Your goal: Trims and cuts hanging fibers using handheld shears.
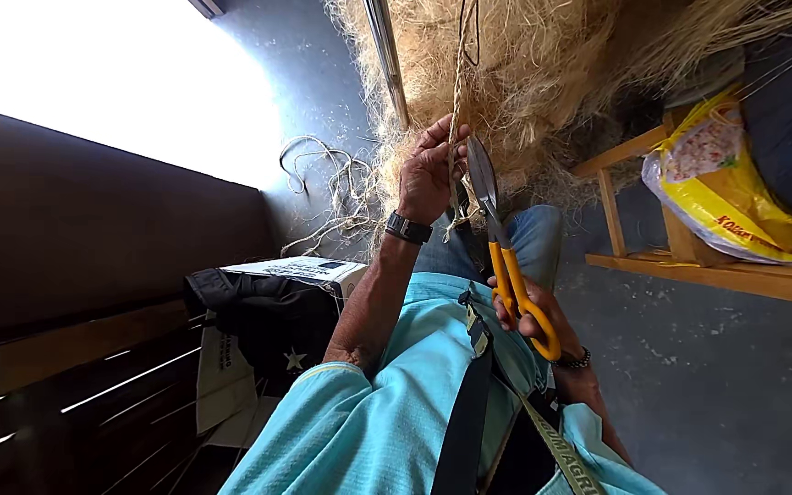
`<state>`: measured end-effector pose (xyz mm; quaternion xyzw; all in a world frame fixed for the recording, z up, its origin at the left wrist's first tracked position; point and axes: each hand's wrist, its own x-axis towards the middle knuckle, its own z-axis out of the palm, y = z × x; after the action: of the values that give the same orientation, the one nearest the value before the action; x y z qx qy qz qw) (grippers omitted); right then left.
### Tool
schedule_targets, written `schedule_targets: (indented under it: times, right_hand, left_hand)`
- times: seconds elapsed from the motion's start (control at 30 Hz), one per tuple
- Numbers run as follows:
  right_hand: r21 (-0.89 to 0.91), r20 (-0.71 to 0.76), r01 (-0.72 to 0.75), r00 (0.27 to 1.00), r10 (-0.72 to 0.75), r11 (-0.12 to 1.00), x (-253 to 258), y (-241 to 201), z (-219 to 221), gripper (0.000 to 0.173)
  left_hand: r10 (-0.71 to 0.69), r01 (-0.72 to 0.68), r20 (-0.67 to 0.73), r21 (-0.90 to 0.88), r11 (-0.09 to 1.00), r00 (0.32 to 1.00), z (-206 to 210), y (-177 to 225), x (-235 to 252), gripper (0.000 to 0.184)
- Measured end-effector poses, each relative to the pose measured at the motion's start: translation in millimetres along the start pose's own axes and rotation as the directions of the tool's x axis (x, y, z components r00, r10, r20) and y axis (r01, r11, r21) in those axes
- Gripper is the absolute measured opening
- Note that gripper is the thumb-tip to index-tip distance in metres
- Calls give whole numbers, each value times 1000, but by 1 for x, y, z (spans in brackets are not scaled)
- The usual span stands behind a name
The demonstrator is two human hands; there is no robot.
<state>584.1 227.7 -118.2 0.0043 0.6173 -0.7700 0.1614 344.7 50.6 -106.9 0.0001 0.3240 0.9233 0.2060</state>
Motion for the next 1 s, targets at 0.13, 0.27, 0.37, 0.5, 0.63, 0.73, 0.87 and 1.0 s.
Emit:
schedule_targets:
  times: [0.13,0.27,0.37,0.5,0.63,0.73,0.87,1.0]
  right_hand:
    - [28,64,2,998,-4,1000,3,2,1,107]
    - [92,73,2,997,-9,996,7,4,7,109]
    - [152,95,16,995,-30,988,8,10,7,106]
    - [257,121,15,992,-47,966,11,14,7,103]
    - [387,172,25,980,-99,922,15,20,6,101]
    - [457,212,-10,972,-98,889,19,20,7,100]
    - [510,234,-22,965,-115,860,24,20,9,99]
    - [534,246,-32,962,-119,845,26,16,12,96]
  left_hand:
    - [15,-15,-2,-24,1000,1000,0,-1,1,37]
    - [22,-21,15,-102,995,1000,0,-2,-1,38]
    - [22,-16,39,-157,988,999,-1,-3,0,40]
    - [24,-14,56,-164,986,998,1,-3,0,41]
    - [51,-43,43,-187,981,998,3,-5,-1,40]
    - [69,-61,29,-207,976,997,3,-6,-2,41]
    - [75,-64,38,-224,972,996,3,-5,-1,44]
    - [67,-53,57,-214,975,996,0,-6,-1,46]
